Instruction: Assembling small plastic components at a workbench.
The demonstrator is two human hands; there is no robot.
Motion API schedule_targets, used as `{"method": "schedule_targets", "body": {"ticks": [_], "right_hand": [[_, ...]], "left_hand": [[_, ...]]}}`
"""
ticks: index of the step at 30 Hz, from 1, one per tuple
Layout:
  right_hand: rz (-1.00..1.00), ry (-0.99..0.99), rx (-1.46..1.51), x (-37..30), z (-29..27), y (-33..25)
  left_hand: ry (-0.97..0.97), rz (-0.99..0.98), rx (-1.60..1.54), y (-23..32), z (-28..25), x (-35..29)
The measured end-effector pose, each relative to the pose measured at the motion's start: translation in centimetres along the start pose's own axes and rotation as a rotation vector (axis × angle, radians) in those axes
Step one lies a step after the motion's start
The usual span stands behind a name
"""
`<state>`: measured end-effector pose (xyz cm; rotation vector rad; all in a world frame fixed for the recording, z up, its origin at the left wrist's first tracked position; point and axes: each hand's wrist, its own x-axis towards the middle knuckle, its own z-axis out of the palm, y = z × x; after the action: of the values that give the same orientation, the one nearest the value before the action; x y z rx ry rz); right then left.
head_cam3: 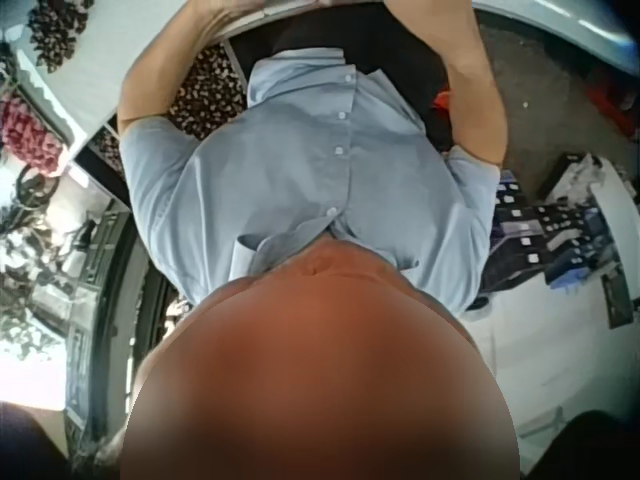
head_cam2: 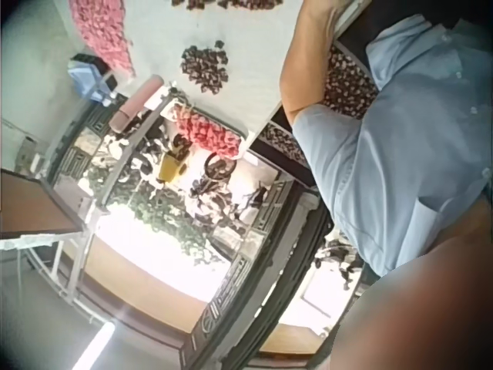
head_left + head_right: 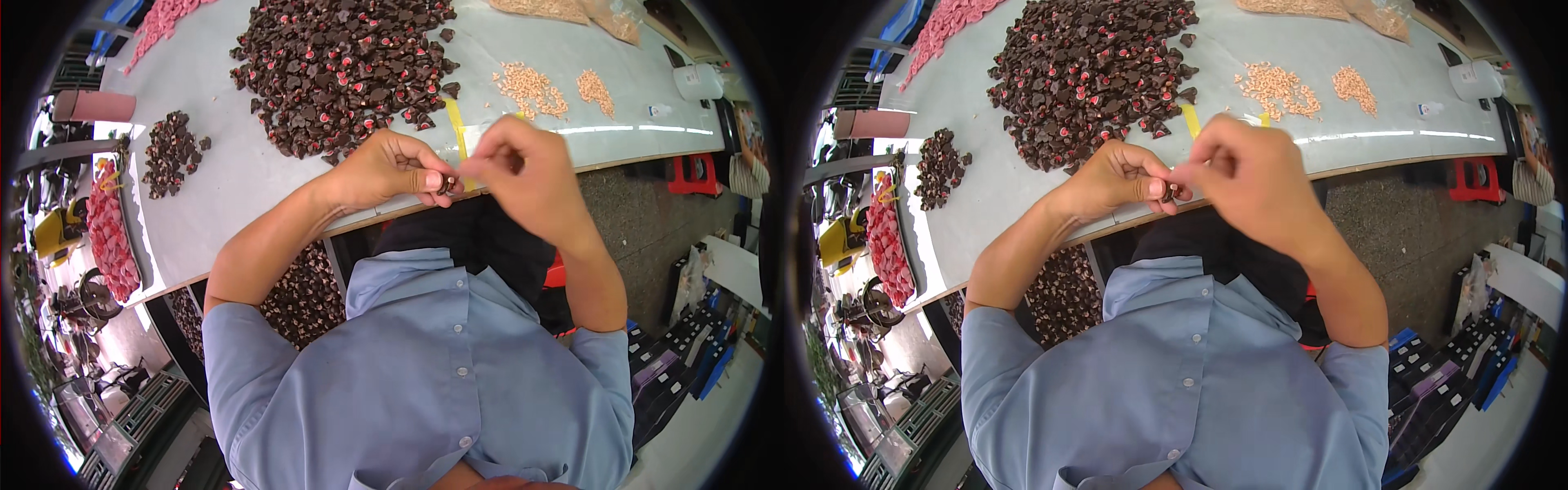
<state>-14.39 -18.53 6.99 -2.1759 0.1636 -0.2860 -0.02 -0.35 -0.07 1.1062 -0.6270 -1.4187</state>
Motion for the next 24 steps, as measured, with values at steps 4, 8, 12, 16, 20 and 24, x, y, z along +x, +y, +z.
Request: {"method": "schedule_targets", "body": {"ticks": [4,8,12,16,20,24], "right_hand": [[0.058,0.361,0.075,-0.7,-4.9,3.3],[0.176,0.446,-0.243,-1.7,-7.9,8.5],[0.204,0.257,-0.509,-1.9,-7.8,9.1],[0.238,0.246,-0.665,-1.2,-7.8,10.3],[0.314,0.22,-0.624,-0.8,-7.7,11.0],[0.303,0.191,-0.645,-0.5,-7.5,12.1]], "left_hand": [[0.033,-0.024,-0.025,0.3,0.2,0.1],[0.032,-0.038,0.0,0.1,0.1,0.4],[0.023,-0.036,-0.004,0.3,0.1,0.3],[0.015,-0.024,-0.02,-0.1,-0.1,0.5],[0.013,-0.061,-0.029,0.1,0.1,0.4],[0.016,-0.056,-0.018,0.2,0.1,0.2]]}}
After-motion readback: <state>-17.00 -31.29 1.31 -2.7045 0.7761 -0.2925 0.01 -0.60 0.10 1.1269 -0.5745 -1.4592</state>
